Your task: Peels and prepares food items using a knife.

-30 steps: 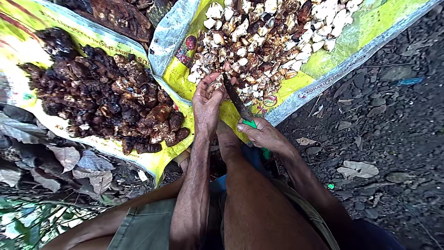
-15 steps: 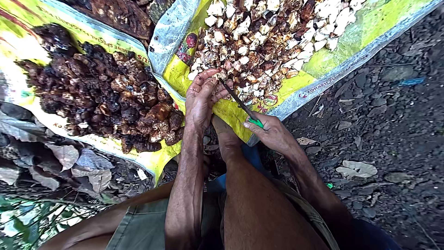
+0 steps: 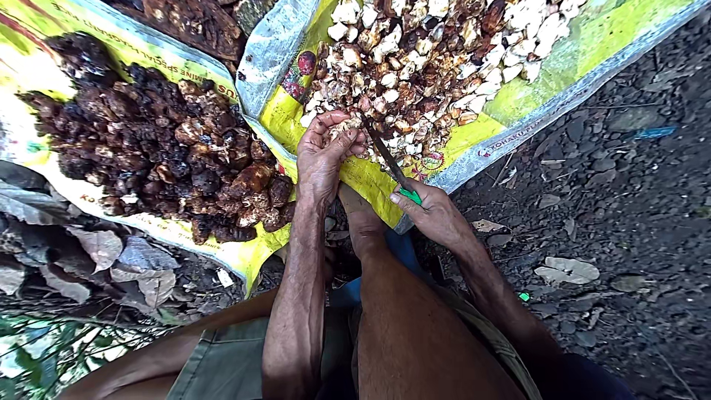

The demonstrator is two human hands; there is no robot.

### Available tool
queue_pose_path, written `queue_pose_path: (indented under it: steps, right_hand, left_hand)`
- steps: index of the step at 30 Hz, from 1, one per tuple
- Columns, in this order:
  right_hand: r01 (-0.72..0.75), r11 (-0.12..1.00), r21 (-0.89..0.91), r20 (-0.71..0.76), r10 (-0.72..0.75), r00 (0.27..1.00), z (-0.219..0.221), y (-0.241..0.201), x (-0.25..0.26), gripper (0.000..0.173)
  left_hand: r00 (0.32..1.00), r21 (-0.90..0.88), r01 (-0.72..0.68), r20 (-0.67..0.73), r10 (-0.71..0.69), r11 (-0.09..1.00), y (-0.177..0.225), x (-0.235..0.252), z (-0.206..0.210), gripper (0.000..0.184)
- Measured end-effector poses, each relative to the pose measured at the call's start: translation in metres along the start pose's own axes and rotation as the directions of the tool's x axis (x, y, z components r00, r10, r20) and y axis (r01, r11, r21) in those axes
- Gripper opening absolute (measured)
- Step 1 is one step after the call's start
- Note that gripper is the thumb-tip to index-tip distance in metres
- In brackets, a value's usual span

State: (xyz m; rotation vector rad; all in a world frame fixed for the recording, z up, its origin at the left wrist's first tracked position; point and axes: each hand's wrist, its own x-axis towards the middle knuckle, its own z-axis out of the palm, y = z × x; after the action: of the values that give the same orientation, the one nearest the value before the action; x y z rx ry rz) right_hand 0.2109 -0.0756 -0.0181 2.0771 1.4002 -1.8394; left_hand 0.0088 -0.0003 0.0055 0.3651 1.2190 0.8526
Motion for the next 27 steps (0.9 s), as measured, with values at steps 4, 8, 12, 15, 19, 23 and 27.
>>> queue_pose_path:
  steps: [4, 8, 12, 15, 19, 23, 27]
  right_hand:
    - [0.017, 1.0, -0.006, -0.005, -0.017, 1.0, 0.001, 0.002, -0.001, 0.025]
    - [0.021, 1.0, 0.004, -0.006, -0.021, 1.0, 0.002, 0.001, -0.003, 0.025]
    - [0.032, 0.999, 0.008, -0.007, -0.031, 0.999, 0.005, 0.004, -0.001, 0.025]
    - [0.024, 0.999, 0.024, 0.002, -0.024, 1.0, 0.006, 0.003, -0.001, 0.025]
    - [0.021, 0.998, 0.06, 0.014, -0.022, 1.0, 0.006, 0.006, -0.002, 0.025]
    - [0.012, 0.995, 0.101, 0.014, -0.013, 1.0, 0.006, 0.009, 0.0, 0.025]
    - [0.002, 0.994, 0.106, 0.021, -0.004, 1.0, 0.007, 0.009, -0.001, 0.025]
  left_hand:
    - [0.997, 0.043, -0.052, 0.066, 0.049, 0.998, -0.013, 0.006, -0.01, 0.025]
    - [0.965, 0.336, 0.246, -0.172, -0.198, 0.909, 0.06, -0.026, 0.056, 0.027]
    - [0.984, 0.199, -0.167, 0.093, 0.151, 0.966, -0.02, 0.011, -0.007, 0.033]
    - [0.993, 0.157, -0.11, 0.055, 0.102, 0.982, -0.014, 0.01, -0.007, 0.034]
    - [0.996, 0.082, -0.088, 0.023, 0.087, 0.993, -0.004, 0.003, -0.001, 0.027]
    - [0.995, -0.059, -0.093, 0.034, 0.095, 0.994, -0.012, 0.004, -0.005, 0.02]
    - [0.998, -0.014, -0.056, 0.01, 0.056, 0.998, -0.011, 0.008, -0.004, 0.031]
